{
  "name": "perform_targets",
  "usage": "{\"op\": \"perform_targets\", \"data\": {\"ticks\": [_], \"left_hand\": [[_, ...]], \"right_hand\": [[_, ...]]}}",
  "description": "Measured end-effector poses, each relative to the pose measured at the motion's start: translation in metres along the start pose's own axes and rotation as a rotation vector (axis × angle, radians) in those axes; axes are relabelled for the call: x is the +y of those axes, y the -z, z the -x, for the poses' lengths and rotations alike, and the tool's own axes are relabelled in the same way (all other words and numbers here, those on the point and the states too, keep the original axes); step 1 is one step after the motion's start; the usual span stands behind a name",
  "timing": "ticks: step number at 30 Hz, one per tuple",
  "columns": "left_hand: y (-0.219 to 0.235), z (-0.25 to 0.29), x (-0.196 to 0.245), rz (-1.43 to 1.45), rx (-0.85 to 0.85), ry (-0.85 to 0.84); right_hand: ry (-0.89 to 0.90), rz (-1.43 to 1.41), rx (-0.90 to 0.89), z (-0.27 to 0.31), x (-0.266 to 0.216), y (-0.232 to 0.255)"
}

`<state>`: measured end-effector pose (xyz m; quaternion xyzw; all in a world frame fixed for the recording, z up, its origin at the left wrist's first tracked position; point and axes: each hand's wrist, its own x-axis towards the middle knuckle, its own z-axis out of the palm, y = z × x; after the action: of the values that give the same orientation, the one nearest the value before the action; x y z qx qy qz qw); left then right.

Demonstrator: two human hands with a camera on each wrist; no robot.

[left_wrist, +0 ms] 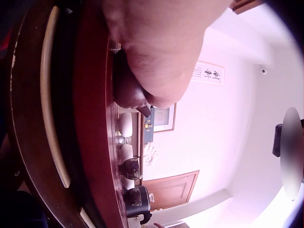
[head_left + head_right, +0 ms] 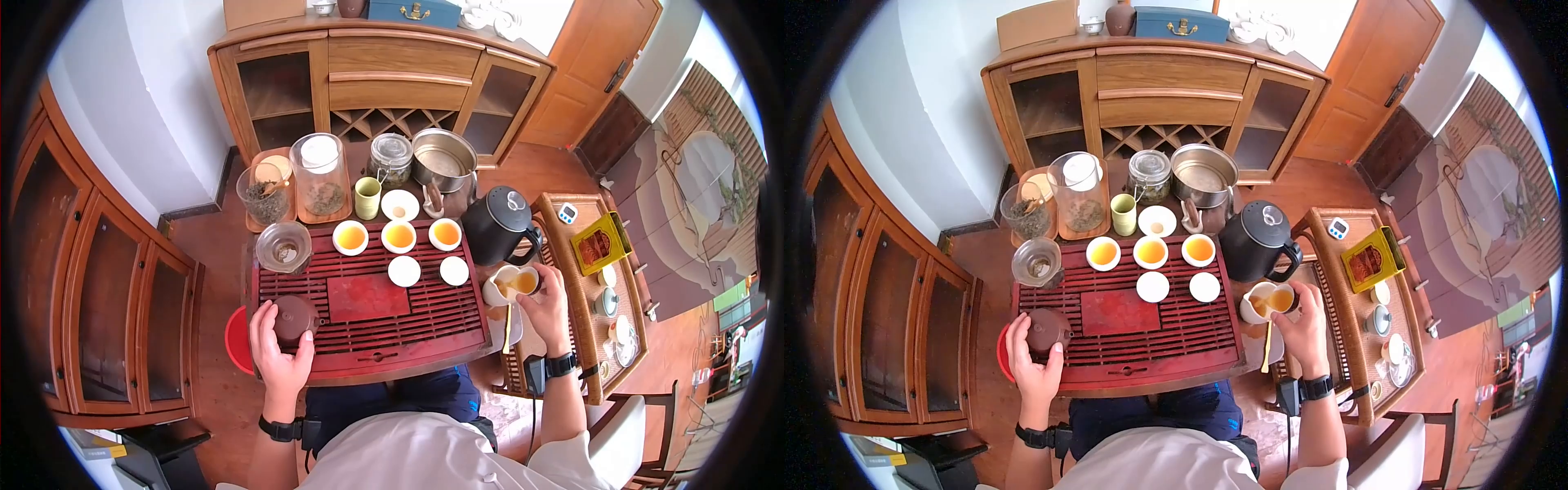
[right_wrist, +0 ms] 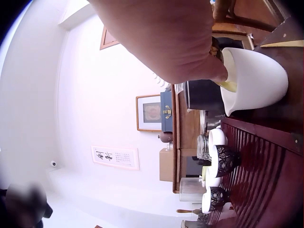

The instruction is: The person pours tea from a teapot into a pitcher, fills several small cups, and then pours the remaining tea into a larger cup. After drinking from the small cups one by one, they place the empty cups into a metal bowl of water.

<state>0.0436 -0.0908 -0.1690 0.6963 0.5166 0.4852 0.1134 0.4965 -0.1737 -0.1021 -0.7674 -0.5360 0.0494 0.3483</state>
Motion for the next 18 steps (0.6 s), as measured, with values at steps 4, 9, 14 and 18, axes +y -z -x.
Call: {"op": "perform_targets", "data": {"ticks": [4,9,14,18], "left_hand": [[0.000,0.000,0.001,0.010,0.006,-0.003],[0.000,0.000,0.000,0.010,0.004,-0.005],[0.000,0.001,0.000,0.004,0.007,-0.006],[-0.001,0.001,-0.002,0.005,0.006,-0.001]], "right_hand": [[0.124,0.110,0.006,-0.002,-0.007,0.003],[0.225,0.184,0.013,-0.009,-0.014,0.014],[0.362,0.362,0.082,-0.011,-0.032,0.025],[0.491,0.573,0.008,-0.005,-0.025,0.012]]}}
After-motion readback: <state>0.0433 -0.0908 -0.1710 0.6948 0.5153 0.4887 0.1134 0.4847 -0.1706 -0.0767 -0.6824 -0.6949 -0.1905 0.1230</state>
